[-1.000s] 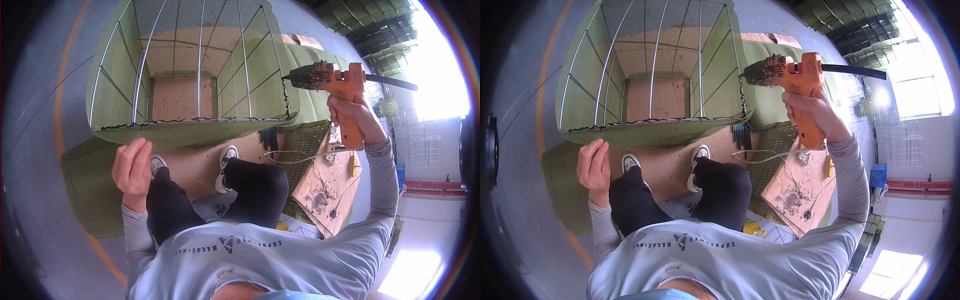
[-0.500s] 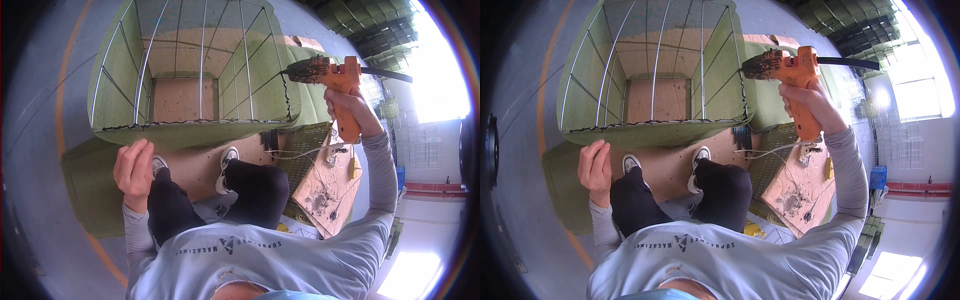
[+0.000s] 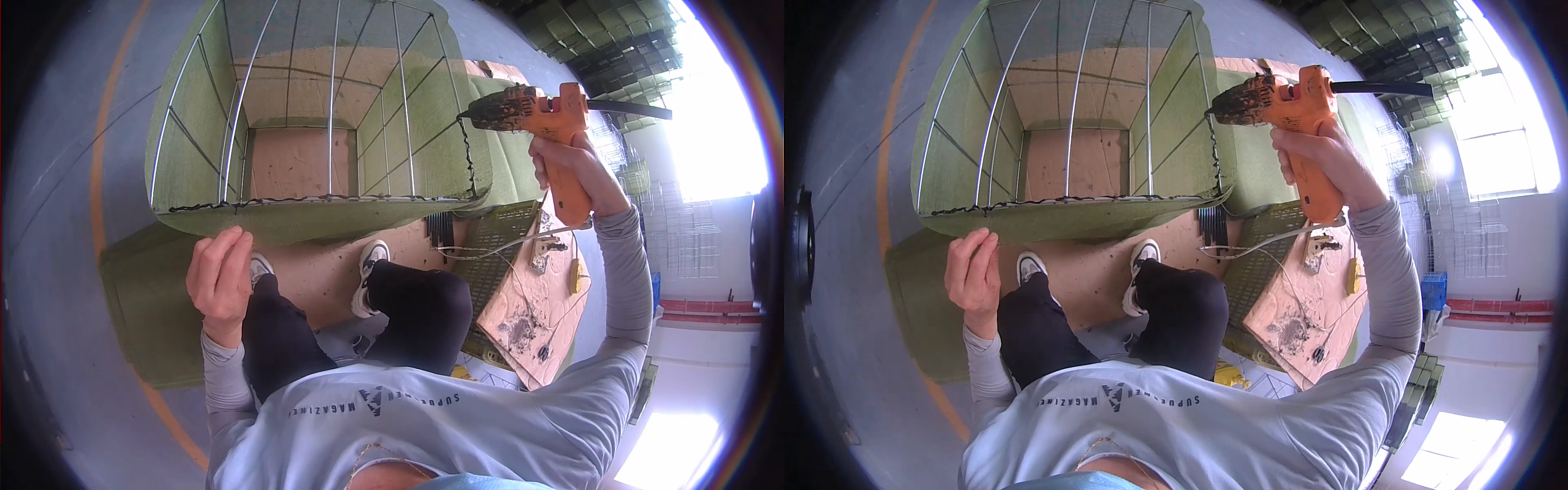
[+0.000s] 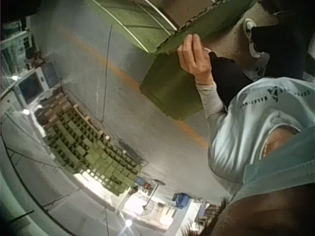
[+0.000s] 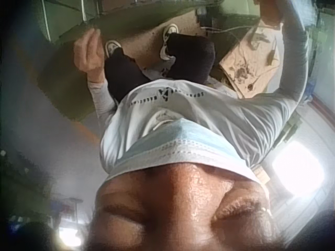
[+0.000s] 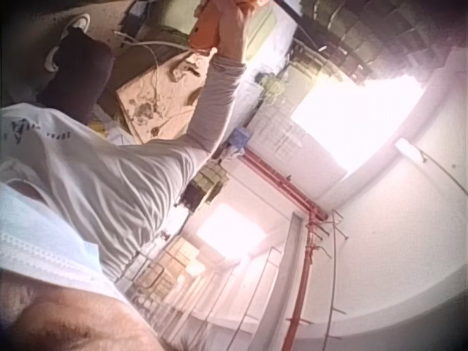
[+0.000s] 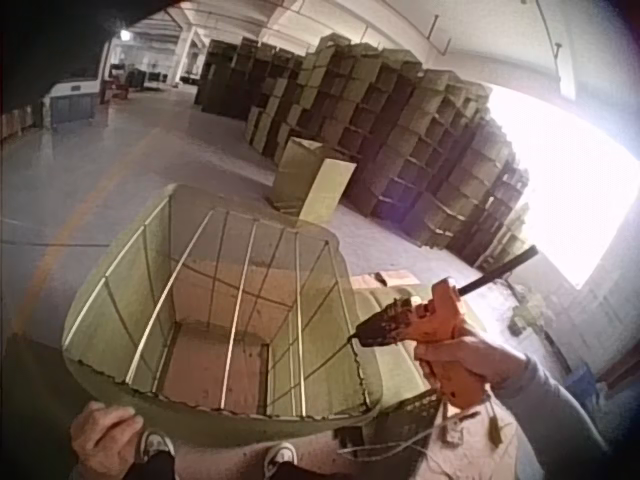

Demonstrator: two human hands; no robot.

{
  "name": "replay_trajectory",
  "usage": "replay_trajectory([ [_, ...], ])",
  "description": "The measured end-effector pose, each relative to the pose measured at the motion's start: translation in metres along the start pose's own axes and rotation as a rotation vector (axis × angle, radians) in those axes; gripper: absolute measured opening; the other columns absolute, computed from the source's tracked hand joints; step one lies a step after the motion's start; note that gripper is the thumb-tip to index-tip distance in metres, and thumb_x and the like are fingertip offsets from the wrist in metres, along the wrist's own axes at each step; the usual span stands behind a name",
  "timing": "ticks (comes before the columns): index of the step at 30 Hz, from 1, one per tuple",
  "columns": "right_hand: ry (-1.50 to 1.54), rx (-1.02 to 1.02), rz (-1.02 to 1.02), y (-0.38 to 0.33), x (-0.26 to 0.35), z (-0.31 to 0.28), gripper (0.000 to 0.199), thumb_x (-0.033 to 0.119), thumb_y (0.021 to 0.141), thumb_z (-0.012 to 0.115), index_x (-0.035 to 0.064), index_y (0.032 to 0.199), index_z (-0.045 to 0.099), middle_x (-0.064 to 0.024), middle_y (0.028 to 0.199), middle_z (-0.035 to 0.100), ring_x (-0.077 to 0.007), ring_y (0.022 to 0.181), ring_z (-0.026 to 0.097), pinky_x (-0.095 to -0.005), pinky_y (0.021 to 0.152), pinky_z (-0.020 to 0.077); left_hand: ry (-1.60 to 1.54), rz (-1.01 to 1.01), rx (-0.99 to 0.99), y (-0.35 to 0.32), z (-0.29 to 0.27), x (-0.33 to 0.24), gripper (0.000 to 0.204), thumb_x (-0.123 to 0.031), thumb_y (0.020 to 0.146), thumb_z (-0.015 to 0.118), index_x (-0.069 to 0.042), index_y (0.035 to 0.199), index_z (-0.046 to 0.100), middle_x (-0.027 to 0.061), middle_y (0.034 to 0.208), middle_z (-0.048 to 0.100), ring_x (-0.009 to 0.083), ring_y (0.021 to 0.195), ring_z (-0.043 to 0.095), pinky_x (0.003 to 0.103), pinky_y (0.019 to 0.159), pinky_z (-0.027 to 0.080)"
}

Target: The recorder is assembling a foam-covered bin by gluing green foam sheets onto a wire cage frame using a hot glue gun.

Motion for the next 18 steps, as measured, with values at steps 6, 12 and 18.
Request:
replay_trajectory([
  [6,0.099,0.041,-0.033,0.0037,-0.0004,0.001,0.023,0.017,0.093,0.063,0.0012,0.107,0.055,-0.0069,0.085,0.062,-0.0169,0.067,0.062,-0.0322,0.062,0.0516,0.003,0.0,0.007,0.0004,-0.0013,-0.0003,0.022,0.009,0.07,0.075,0.005,0.091,0.07,0.0134,0.094,0.065,0.0283,0.075,0.063,0.035,0.06,0.05],
  [12,0.074,0.027,-0.048,0.0099,-0.0012,-0.0018,0.024,0.017,0.093,0.063,0.0007,0.109,0.055,-0.0086,0.084,0.064,-0.0198,0.07,0.065,-0.0327,0.065,0.0531,-0.004,0.002,0.002,0.0007,-0.0005,0.0003,0.022,0.009,0.07,0.076,0.005,0.091,0.07,0.0133,0.094,0.065,0.0278,0.074,0.062,0.035,0.06,0.05],
  [18,0.068,0.003,-0.026,0.0112,0.0009,-0.0014,0.023,0.018,0.093,0.064,0.0006,0.105,0.056,-0.0071,0.079,0.063,-0.0185,0.066,0.063,-0.0324,0.065,0.0522,-0.006,0.008,0.003,0.0006,-0.001,0.0005,0.023,0.009,0.069,0.076,0.005,0.091,0.07,0.0135,0.095,0.065,0.0274,0.074,0.062,0.034,0.059,0.05],
])
Point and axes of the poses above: each hand's wrist, its own y-axis towards the middle knuckle, its own z-axis out of the palm, x = y × z, the point moved 7 cm from there along y, towards the middle knuckle
